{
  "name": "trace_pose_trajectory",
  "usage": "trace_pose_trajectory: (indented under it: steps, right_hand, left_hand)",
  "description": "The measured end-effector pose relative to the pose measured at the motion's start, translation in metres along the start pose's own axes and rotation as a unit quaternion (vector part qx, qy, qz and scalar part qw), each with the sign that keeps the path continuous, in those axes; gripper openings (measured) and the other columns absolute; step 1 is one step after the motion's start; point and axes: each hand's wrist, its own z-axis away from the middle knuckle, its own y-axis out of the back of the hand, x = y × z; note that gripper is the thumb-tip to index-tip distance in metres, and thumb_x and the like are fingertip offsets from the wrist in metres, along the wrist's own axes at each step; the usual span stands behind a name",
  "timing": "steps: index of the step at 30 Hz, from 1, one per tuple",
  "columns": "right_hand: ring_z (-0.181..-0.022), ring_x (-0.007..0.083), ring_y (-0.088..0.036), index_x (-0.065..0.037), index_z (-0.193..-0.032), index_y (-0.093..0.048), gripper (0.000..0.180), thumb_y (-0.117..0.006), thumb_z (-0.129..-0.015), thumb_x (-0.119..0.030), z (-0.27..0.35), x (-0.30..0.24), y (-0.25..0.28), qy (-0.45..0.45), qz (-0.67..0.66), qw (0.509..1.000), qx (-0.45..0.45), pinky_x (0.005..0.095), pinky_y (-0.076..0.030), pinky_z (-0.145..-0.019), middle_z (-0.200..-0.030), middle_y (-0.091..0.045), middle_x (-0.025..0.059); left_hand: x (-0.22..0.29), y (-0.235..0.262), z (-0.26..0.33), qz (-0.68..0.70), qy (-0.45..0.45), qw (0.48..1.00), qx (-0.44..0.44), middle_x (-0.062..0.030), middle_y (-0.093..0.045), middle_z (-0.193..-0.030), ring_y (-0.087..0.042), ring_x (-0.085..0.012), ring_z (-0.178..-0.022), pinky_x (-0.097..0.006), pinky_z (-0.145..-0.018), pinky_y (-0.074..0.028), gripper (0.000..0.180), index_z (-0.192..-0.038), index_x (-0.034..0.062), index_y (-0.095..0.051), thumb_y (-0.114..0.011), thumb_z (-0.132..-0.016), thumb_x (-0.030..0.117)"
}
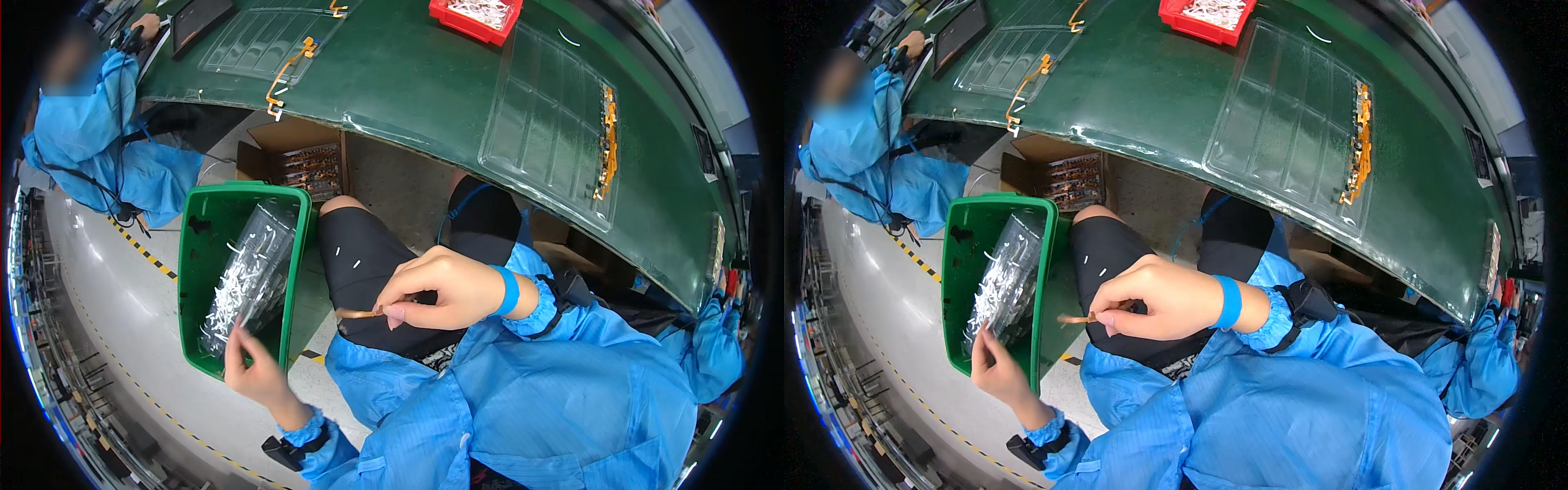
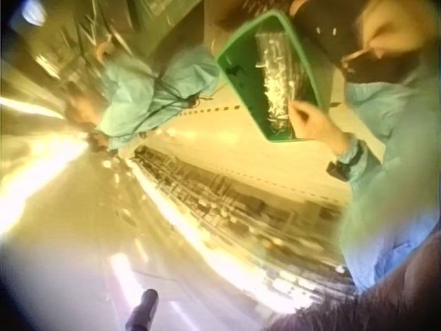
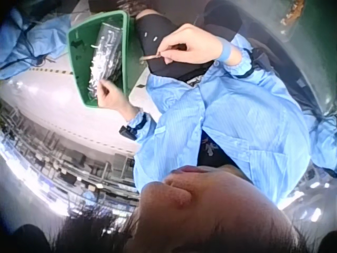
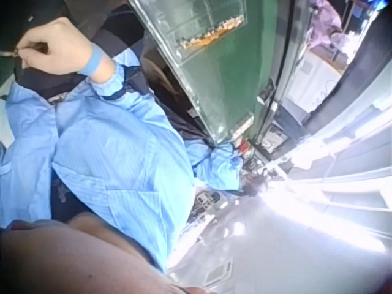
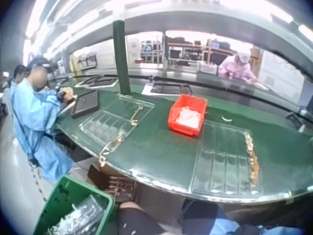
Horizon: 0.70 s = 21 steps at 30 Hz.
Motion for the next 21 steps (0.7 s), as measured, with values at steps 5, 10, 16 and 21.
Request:
trace_pose_trajectory:
  steps: [5, 10, 16, 21]
  right_hand:
    - [-0.073, 0.0195, -0.07, 0.002, -0.092, -0.065, 0.01, -0.06, -0.085, -0.003, -0.003, 0.005, 0.0, 0.0, -0.055, 0.998, -0.016, 0.0291, -0.054, -0.066, -0.078, -0.071, 0.0104]
    - [-0.077, 0.0187, -0.07, 0.003, -0.095, -0.065, 0.012, -0.061, -0.085, -0.004, -0.005, 0.005, 0.0, -0.025, -0.085, 0.995, -0.043, 0.0283, -0.054, -0.071, -0.082, -0.072, 0.0105]
    - [-0.078, 0.0174, -0.07, 0.002, -0.095, -0.065, 0.014, -0.062, -0.09, -0.01, -0.001, 0.0, 0.0, -0.038, -0.114, 0.99, -0.071, 0.0291, -0.054, -0.073, -0.083, -0.072, 0.0106]
    - [-0.079, 0.0177, -0.07, 0.002, -0.097, -0.066, 0.016, -0.062, -0.091, -0.012, 0.009, -0.003, 0.008, -0.053, -0.114, 0.99, -0.07, 0.0293, -0.054, -0.074, -0.084, -0.072, 0.0112]
  left_hand:
    - [-0.071, 0.032, 0.004, -0.15, 0.064, 0.986, -0.041, -0.0151, -0.072, -0.092, -0.069, -0.0211, -0.08, -0.031, -0.075, -0.052, 0.018, -0.102, -0.0048, -0.07, -0.063, -0.088, 0.005]
    - [-0.095, 0.02, 0.005, -0.213, 0.068, 0.974, 0.028, -0.0168, -0.069, -0.1, -0.067, -0.0249, -0.09, -0.034, -0.082, -0.052, 0.023, -0.106, -0.0046, -0.063, -0.065, -0.088, 0.01]
    - [0.049, -0.016, 0.027, 0.402, 0.168, 0.846, -0.307, -0.0192, -0.055, -0.129, -0.055, -0.0285, -0.119, -0.039, -0.1, -0.043, 0.04, -0.129, -0.0035, -0.048, -0.05, -0.099, 0.022]
    - [0.073, -0.039, 0.044, 0.57, 0.247, 0.671, -0.405, -0.0195, -0.061, -0.117, -0.061, -0.0249, -0.107, -0.037, -0.093, -0.047, 0.039, -0.128, -0.0064, -0.049, -0.05, -0.099, 0.02]
